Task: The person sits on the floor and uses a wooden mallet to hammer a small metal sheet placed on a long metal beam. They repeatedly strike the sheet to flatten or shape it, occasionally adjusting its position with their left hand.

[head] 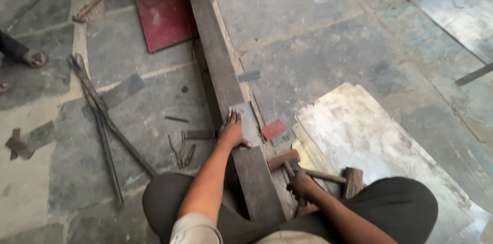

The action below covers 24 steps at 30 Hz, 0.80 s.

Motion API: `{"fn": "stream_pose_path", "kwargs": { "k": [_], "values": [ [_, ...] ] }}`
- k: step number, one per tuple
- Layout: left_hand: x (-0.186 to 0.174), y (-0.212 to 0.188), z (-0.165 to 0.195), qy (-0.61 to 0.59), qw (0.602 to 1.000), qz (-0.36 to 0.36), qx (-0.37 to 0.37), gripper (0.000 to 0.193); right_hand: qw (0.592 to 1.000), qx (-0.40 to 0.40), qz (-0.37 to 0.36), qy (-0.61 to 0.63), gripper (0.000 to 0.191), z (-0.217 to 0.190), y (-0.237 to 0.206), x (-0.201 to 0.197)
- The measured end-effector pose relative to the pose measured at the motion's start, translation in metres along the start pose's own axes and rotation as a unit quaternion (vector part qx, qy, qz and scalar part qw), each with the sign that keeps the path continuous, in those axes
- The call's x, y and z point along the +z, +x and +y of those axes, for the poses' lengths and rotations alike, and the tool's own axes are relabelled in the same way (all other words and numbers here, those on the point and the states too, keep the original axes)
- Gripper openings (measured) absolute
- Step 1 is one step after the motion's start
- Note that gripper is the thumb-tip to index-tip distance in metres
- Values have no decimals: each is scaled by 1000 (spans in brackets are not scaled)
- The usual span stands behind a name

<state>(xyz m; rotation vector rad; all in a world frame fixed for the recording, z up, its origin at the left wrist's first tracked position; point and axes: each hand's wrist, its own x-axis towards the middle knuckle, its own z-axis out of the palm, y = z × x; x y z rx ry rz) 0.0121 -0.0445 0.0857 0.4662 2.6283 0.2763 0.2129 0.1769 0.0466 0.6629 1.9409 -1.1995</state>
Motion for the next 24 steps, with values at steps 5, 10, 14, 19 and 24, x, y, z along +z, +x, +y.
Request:
{"fn": "stream_pose_path", "kwargs": {
  "k": [5,10,14,19,24],
  "values": [
    [-8,9,2,7,1000,-1,-11,156,1000,14,-2,25,24,7,7,0],
    [1,13,-2,5,1000,28,-8,156,994,-35,-38,-92,26,11,15,2],
    [3,19,-5,12,1000,13,-22,160,997,-8,-4,-74,30,18,23,1],
    [9,21,-10,19,999,5,-34,162,998,-4,0,-57,28,16,24,-2],
    [16,23,-11,17,998,1,-58,158,1000,2,-9,-7,27,16,23,-2]
  ]
}}
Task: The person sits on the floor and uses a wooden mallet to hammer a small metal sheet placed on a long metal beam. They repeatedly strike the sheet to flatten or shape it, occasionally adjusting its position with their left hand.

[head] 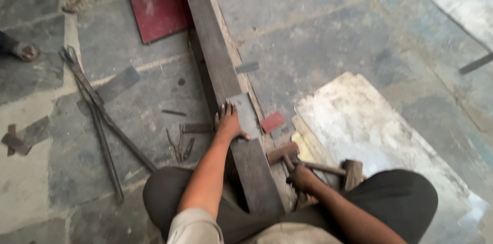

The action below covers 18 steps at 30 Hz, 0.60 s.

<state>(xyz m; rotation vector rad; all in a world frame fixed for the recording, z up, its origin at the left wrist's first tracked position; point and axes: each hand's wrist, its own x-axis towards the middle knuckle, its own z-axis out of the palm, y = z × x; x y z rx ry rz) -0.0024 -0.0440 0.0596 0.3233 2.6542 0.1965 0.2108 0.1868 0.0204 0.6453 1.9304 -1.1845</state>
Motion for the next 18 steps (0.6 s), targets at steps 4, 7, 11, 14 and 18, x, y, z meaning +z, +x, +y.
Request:
{"fn": "stream_pose_path", "kwargs": {
  "k": [4,7,11,14,18],
  "values": [
    [-11,3,3,-11,999,-32,-19,157,998,10,-17,55,27,3,3,1],
    [-11,7,0,7,999,-39,-5,154,996,2,-10,92,29,6,11,2],
    [7,16,-3,56,998,-3,17,152,981,-23,0,192,29,6,16,-5],
    [16,23,-5,79,996,-7,28,151,978,-17,55,203,29,-10,-1,-23],
    [14,27,-9,108,993,-15,47,149,937,-74,147,309,64,-57,-38,-53]
  ]
}}
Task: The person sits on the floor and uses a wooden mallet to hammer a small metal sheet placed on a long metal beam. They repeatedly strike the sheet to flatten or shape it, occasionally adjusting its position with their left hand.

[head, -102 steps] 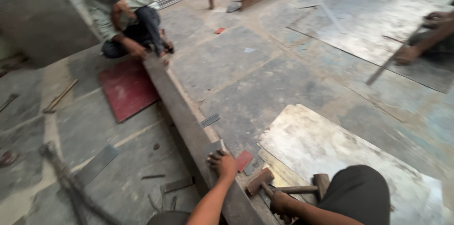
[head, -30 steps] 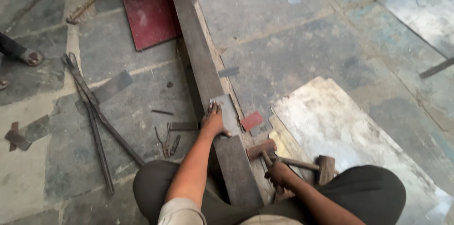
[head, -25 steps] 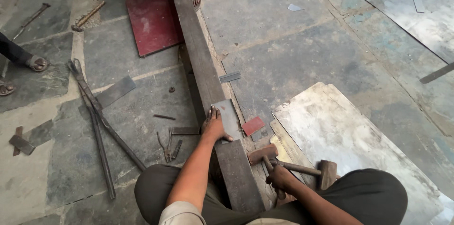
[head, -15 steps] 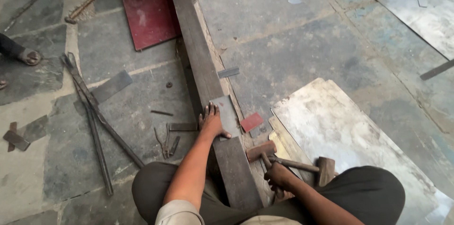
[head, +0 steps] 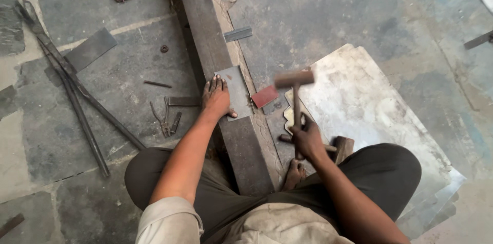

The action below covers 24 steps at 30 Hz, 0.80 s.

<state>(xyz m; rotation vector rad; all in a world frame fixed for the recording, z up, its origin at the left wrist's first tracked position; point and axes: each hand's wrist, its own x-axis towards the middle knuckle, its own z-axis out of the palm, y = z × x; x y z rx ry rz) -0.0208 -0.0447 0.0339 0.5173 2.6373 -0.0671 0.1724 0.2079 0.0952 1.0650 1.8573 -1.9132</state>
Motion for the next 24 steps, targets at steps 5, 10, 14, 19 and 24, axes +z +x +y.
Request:
{"fn": "stream_pose_path", "kwargs": {
  "k": [5,10,14,19,24],
  "values": [
    [7,4,-6,-17,999,14,47,148,987,-73,-22,143,39,-39,-8,5],
    [12,14,-11,-7,999,-33,36,148,989,64,-90,94,22,-19,-13,23],
    [0,25,-27,-5,999,-21,24,151,984,77,-146,62,23,-26,-10,37],
    [-4,28,-33,-19,999,-40,14,151,993,-77,-8,89,33,-52,5,3],
    [-2,18,-21,-19,999,-32,21,151,869,-400,88,279,15,-62,21,-92]
  ]
}}
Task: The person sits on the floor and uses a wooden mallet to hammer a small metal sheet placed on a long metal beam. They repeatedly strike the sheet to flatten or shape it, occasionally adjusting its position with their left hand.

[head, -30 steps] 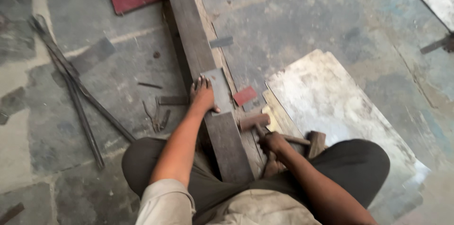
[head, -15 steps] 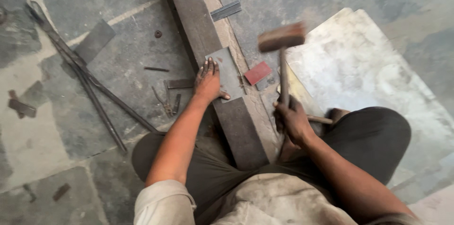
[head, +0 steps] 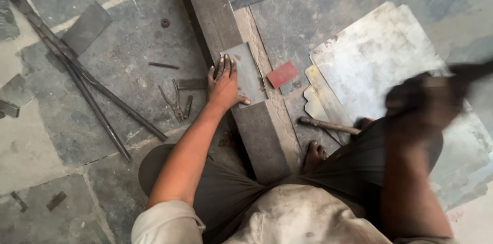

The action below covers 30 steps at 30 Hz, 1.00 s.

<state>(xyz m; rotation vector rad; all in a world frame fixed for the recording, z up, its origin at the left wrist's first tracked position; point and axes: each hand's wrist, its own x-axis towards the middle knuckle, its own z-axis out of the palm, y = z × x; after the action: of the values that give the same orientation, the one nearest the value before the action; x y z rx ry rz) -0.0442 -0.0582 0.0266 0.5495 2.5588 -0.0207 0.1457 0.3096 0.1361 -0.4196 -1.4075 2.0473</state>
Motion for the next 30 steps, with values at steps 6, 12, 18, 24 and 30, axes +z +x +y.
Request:
{"fn": "stream_pose_path", "kwargs": {
  "k": [6,12,18,24,30],
  "values": [
    [15,1,-5,-19,1000,-3,-1,148,987,47,128,86,28,18,3,-13],
    [11,5,-16,29,1000,-2,11,150,794,491,-193,-303,30,80,-131,67],
    [11,-4,-29,2,998,59,24,158,926,318,-112,-171,35,40,-112,41],
    [39,-10,4,-30,998,47,32,158,986,57,121,-103,21,-44,-64,-21],
    [27,-12,5,-13,1000,-4,6,156,976,24,93,197,34,-31,-32,-59]
  ]
}}
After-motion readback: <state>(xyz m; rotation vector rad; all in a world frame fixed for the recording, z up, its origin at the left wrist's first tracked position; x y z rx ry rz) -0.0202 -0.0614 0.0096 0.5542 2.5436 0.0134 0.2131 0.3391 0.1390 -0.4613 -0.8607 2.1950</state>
